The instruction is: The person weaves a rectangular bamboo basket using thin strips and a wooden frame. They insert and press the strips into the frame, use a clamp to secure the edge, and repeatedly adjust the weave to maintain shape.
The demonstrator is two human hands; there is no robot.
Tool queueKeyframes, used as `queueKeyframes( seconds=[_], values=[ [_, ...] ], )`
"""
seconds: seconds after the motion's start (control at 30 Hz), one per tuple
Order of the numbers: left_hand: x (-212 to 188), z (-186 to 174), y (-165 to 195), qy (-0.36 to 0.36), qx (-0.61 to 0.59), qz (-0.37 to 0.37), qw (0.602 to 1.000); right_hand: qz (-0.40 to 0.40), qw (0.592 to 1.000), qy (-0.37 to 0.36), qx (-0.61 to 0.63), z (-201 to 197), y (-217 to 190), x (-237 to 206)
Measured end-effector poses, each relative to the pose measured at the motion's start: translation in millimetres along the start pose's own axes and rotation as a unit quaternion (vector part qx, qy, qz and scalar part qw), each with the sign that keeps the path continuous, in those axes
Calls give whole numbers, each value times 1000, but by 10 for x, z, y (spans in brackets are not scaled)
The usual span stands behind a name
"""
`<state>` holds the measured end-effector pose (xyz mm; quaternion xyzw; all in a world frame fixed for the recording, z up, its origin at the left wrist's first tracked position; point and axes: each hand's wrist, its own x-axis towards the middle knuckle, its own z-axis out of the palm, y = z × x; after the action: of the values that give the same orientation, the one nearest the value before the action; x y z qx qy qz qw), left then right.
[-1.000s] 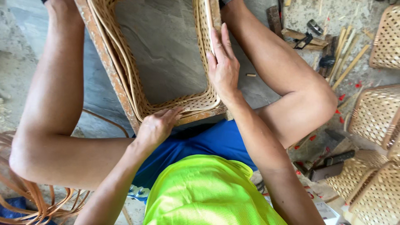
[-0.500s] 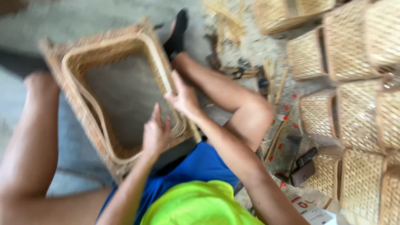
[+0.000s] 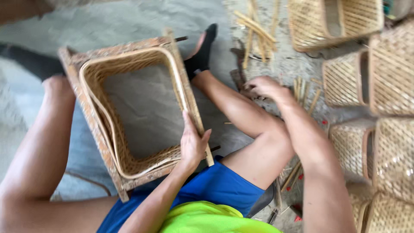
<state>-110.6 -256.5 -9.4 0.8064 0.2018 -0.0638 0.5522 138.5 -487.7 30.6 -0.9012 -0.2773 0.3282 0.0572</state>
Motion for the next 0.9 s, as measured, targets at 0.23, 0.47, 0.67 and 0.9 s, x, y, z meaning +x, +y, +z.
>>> queueKeyframes(
  seconds=[0.23,0.47,0.67,0.9],
  values=[
    [97,173,-289,66,18,140,988,63,897,353,258,-646,-369,-736],
    [108,172,-315,94,-39,172,980,-30,842,491,221,-401,-911,-406],
    [37,49,-189,70,-49,152,985,-131,977,161,56,-94,-1377,227],
    [64,50,-143,67,-41,137,988,-58,981,142,120,13,-1161,-21]
  ],
)
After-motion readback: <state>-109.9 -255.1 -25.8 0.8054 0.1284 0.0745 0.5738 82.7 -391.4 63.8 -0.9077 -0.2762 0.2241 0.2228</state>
